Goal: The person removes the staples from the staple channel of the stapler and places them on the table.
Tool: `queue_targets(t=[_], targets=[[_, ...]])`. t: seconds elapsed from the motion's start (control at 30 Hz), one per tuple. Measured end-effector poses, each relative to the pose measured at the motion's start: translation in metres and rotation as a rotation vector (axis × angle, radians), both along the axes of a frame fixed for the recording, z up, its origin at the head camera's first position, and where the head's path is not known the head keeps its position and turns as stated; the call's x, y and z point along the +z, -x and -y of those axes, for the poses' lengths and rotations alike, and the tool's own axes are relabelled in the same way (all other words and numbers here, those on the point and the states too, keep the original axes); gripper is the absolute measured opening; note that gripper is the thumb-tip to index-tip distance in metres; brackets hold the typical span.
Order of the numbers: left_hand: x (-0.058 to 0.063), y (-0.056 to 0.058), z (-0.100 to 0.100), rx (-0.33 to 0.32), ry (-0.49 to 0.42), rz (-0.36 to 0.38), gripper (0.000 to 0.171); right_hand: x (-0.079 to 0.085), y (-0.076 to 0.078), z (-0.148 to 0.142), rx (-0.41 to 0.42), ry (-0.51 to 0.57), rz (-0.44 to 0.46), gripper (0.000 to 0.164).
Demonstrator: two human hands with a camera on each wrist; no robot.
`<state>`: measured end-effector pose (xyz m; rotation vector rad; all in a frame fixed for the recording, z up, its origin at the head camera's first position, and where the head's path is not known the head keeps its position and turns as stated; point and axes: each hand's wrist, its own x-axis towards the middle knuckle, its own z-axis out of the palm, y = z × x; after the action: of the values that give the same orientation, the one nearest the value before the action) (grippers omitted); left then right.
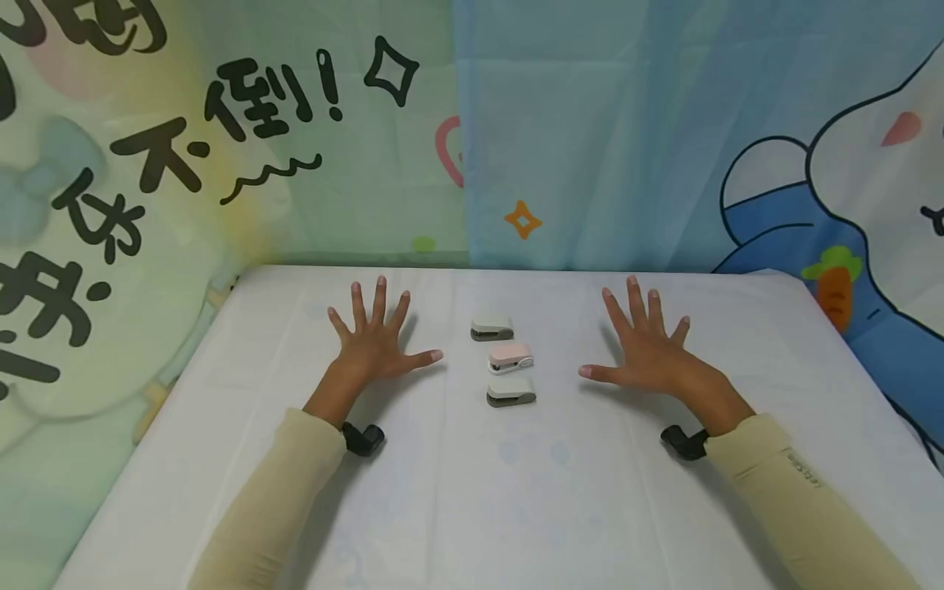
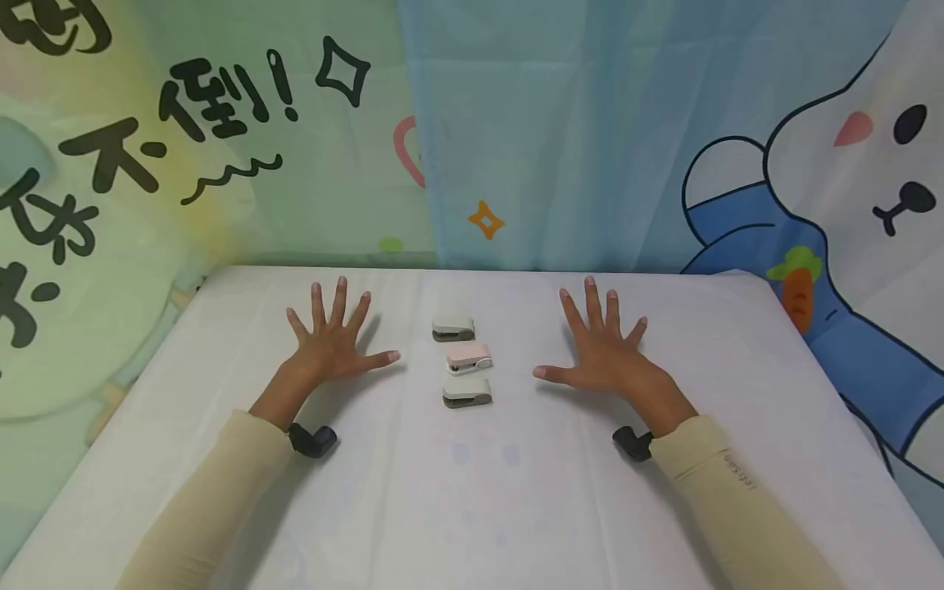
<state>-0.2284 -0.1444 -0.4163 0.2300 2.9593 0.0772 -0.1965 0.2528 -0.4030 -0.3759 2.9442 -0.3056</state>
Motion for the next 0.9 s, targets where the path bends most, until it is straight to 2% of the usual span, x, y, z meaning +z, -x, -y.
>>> queue_targets(t=[0.3, 0.47, 0.57, 0.7, 0.83, 0.9], targets=[[-0.007, -0.011, -0.005, -0.026, -0.031, 0.027, 0.116, -0.004, -0.01, 0.026, 0.103, 0.033, -0.026, 0.124], [-0.007, -0.015, -0.011, -0.053, -0.03, 0.002, 0.116, 0.002, -0.009, 0.032, 0.145, 0.064, -0.039, 0.123], [-0.003, -0.017, -0.014, -0.09, -0.033, 0.02, 0.114, 0.004, -0.007, 0.036, 0.194, 0.112, -0.046, 0.121], [0.005, -0.021, -0.021, -0.166, -0.138, 0.049, 0.104, 0.001, -0.008, 0.043, 0.263, 0.197, -0.112, 0.112], [0.011, -0.027, -0.029, -0.234, -0.286, 0.047, 0.09, 0.0, -0.009, 0.051, 0.31, 0.266, -0.2, 0.096], [0.013, -0.028, -0.034, -0.258, -0.322, 0.033, 0.085, 0.0, -0.009, 0.056, 0.325, 0.282, -0.218, 0.09]])
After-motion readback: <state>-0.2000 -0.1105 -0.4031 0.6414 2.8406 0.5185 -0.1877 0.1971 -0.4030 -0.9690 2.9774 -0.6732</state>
